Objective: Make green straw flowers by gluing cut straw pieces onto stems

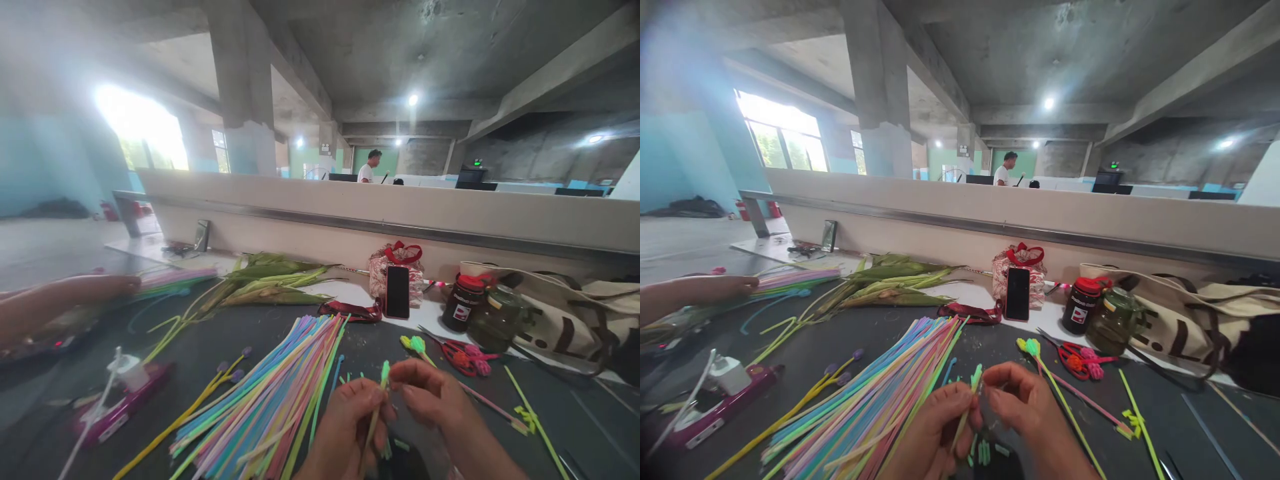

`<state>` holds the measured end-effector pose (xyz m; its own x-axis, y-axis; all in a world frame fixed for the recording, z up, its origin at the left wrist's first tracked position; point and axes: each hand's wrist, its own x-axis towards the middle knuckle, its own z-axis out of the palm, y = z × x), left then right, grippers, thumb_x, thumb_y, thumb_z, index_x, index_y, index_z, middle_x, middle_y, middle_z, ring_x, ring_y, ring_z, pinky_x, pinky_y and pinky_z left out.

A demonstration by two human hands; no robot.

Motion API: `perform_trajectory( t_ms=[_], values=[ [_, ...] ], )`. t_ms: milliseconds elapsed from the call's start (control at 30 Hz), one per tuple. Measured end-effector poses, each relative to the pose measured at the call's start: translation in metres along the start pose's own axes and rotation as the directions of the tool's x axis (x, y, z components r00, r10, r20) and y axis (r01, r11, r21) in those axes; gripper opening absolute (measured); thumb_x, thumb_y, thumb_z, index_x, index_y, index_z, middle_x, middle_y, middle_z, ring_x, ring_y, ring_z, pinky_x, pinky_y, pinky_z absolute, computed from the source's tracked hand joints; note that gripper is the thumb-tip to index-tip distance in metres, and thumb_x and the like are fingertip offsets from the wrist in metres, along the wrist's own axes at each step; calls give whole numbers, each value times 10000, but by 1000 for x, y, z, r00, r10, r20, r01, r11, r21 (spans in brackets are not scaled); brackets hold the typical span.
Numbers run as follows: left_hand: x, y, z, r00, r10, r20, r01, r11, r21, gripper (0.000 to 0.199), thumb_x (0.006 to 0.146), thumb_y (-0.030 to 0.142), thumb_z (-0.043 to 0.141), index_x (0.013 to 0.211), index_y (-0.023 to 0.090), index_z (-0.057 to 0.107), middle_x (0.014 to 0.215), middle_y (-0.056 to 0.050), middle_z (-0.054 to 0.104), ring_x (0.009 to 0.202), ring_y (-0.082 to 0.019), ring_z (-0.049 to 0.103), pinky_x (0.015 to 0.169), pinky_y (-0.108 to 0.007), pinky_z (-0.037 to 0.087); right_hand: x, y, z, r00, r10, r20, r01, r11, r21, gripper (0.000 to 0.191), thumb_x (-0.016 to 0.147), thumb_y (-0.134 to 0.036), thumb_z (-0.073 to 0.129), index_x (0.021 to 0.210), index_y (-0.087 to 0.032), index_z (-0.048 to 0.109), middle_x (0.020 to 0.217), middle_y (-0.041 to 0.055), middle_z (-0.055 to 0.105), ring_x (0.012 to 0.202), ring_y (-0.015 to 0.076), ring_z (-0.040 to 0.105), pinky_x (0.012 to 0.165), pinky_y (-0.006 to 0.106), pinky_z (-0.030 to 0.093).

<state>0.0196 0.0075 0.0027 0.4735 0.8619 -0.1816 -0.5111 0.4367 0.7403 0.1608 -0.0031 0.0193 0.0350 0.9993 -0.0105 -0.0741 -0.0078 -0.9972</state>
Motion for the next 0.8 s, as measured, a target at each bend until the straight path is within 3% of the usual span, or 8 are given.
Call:
perform_trajectory(
  t_ms=[200,367,533,800],
  values=[
    [4,-1,-6,994,-103,48,106,992,-63,142,666,256,542,609,126,554,517,1,572,274,-25,393,242,-117,222,2,-2,4,999,-1,33,4,996,-88,311,520,-395,689,697,-151,611,558,-40,529,403,33,337,387,175,217],
    [4,1,-10,990,-107,89,108,994,-8,203,685,307,556,601,123,560,437,27,513,259,-21,363,244,-116,222,7,2,-4,997,51,66,-35,973,-229,183,620,-323,582,577,-168,493,422,-102,343,360,38,238,373,197,151],
    [2,5,-7,984,-101,144,100,995,11,221,676,325,572,605,116,556,535,-1,569,282,-22,395,242,-129,190,0,9,-11,998,52,19,-45,963,-264,126,669,-232,531,575,-177,467,462,-95,325,424,58,251,411,204,162],
    [-7,11,5,996,-78,39,78,997,1,177,682,301,563,642,133,527,476,42,509,278,3,304,298,-133,129,-6,7,-13,998,70,11,-66,978,-199,120,662,-278,588,727,-178,596,516,-76,432,407,56,289,406,199,191]
  ],
)
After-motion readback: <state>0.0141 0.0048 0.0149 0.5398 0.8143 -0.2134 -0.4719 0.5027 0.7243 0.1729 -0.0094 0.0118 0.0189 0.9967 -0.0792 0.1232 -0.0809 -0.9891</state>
